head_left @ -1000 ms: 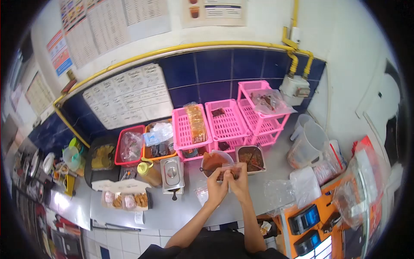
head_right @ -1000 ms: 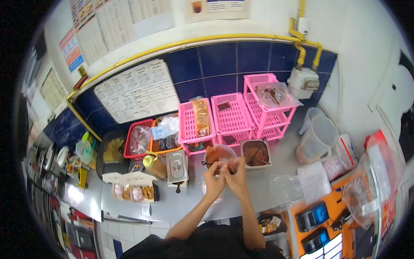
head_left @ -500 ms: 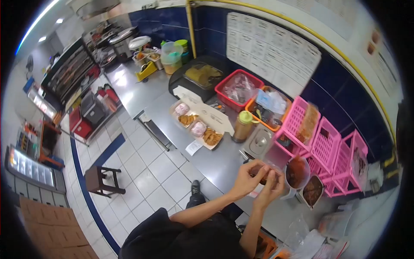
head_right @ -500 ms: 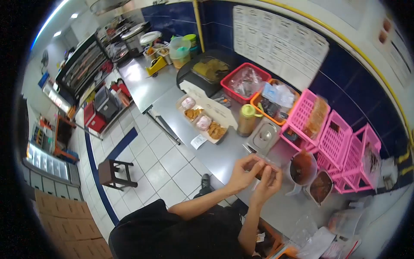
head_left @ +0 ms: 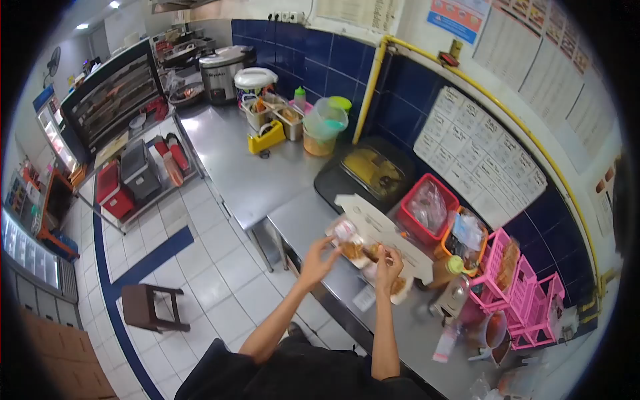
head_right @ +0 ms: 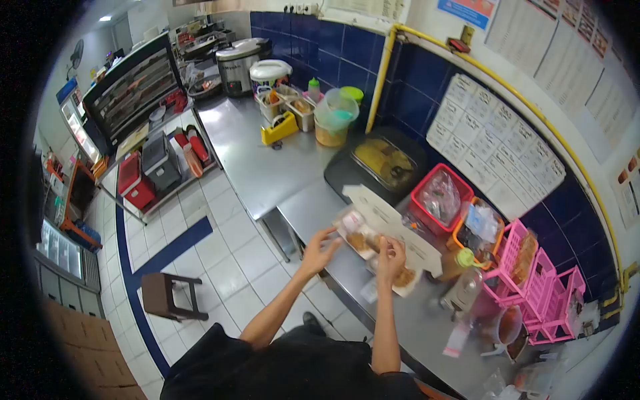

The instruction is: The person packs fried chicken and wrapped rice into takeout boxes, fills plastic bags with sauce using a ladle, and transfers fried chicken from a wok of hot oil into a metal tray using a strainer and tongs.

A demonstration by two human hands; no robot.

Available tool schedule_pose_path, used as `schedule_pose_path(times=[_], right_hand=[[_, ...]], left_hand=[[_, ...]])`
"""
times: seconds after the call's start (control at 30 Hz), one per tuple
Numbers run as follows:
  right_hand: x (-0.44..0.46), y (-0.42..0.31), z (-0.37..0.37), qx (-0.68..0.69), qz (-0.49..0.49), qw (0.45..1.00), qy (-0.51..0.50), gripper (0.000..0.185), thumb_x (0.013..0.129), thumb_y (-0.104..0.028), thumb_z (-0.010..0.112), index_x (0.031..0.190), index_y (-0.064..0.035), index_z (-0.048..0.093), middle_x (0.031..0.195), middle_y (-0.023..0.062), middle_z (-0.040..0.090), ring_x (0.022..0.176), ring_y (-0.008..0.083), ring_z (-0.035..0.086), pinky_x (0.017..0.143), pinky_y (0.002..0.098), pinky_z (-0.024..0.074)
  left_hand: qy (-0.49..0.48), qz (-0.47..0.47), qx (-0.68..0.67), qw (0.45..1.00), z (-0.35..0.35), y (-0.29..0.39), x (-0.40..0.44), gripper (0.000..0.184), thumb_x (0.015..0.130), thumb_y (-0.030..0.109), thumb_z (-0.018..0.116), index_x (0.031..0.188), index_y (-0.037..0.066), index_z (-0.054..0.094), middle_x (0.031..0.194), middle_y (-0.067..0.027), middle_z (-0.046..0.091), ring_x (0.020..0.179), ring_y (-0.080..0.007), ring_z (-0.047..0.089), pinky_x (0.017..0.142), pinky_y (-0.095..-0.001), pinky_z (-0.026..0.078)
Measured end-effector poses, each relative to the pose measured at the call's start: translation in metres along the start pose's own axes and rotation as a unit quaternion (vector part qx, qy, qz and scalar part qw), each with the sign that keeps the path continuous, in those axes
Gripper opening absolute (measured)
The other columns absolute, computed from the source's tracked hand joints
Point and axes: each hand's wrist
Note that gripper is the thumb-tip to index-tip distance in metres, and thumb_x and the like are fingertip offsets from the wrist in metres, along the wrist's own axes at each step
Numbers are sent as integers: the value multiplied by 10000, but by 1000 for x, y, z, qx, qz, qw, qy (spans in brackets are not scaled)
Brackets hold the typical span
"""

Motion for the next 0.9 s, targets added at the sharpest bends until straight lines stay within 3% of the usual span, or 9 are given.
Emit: schedule_pose_path(times=[0.17, 0.3, 0.47, 0.63, 0.7, 0.73, 0.77, 0.83, 0.9], right_hand=[[37, 129, 70, -273, -208, 936, 72, 162, 826, -182, 719, 855, -25, 692, 899, 65, 638, 769, 210, 594, 704, 347, 457], [14, 170, 81, -297, -184, 933, 89, 438, 850, -278, 712, 1108, 49, 575, 1062, 204, 600, 1049, 328, 557, 908, 423, 455], [-38, 43, 283, -307, -148, 939, 39, 274, 900, -187, 648, 1051, 36, 595, 1014, 173, 617, 972, 288, 590, 870, 382, 473], [-76, -31, 576, -141, -110, 958, -223, 196, 913, -130, 617, 1024, 30, 600, 980, 154, 624, 931, 261, 603, 841, 356, 482], [-126, -79, 716, -20, -131, 939, -318, 111, 916, -58, 577, 990, 21, 601, 909, 114, 625, 867, 212, 610, 796, 318, 488], [-158, -139, 782, 25, -147, 905, -397, 121, 908, -48, 571, 1002, 24, 599, 913, 109, 626, 865, 193, 605, 796, 305, 482], [-190, -145, 850, 68, -170, 879, -441, 127, 891, -53, 579, 999, 11, 598, 882, 113, 618, 820, 226, 608, 770, 329, 488], [-253, -195, 967, 86, -179, 779, -595, 129, 867, -76, 619, 985, -26, 613, 811, 58, 628, 760, 134, 594, 694, 291, 476], [-322, -279, 1046, 122, -261, 660, -694, 138, 859, -97, 631, 986, -42, 625, 795, 78, 639, 719, 159, 609, 653, 297, 476]], left_hand=[[104, -136, 71, 983, -194, -124, -1, 376, 852, 305, 663, 1139, 64, 640, 1104, -114, 656, 934, -243, 635, 839, -374, 492], [217, -278, 186, 917, -329, -218, -77, 364, 843, 320, 636, 1108, 71, 644, 1029, -128, 683, 880, -276, 651, 799, -387, 511], [169, -560, 247, 773, -465, -326, -216, 476, 860, 471, 519, 1058, 53, 631, 1010, -197, 674, 939, -395, 632, 826, -480, 499], [110, -713, 190, 666, -517, -373, -297, 397, 810, 395, 579, 985, 68, 720, 1087, -198, 662, 1036, -297, 642, 874, -407, 506], [259, -738, 41, 621, -531, -352, -301, 370, 748, 381, 574, 891, 82, 738, 815, -136, 713, 726, -284, 687, 699, -376, 550], [242, -591, 123, 759, -523, -385, -326, 360, 749, 350, 535, 864, 77, 739, 768, -131, 706, 686, -276, 675, 692, -383, 549], [353, -702, -47, 616, -537, -354, -286, 380, 784, 368, 526, 895, 72, 736, 828, -149, 709, 741, -304, 680, 719, -399, 542], [516, -640, -122, 557, -552, -347, -244, 289, 860, 271, 605, 938, 7, 693, 816, -94, 709, 681, -147, 675, 602, -290, 567], [564, -643, -160, 493, -577, -365, -214, 276, 835, 250, 623, 902, -11, 682, 781, -138, 695, 672, -199, 681, 594, -325, 561]])
Point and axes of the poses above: each hand's wrist, its own x-axis towards the middle knuckle, its own z-axis out of the palm, y = z × x
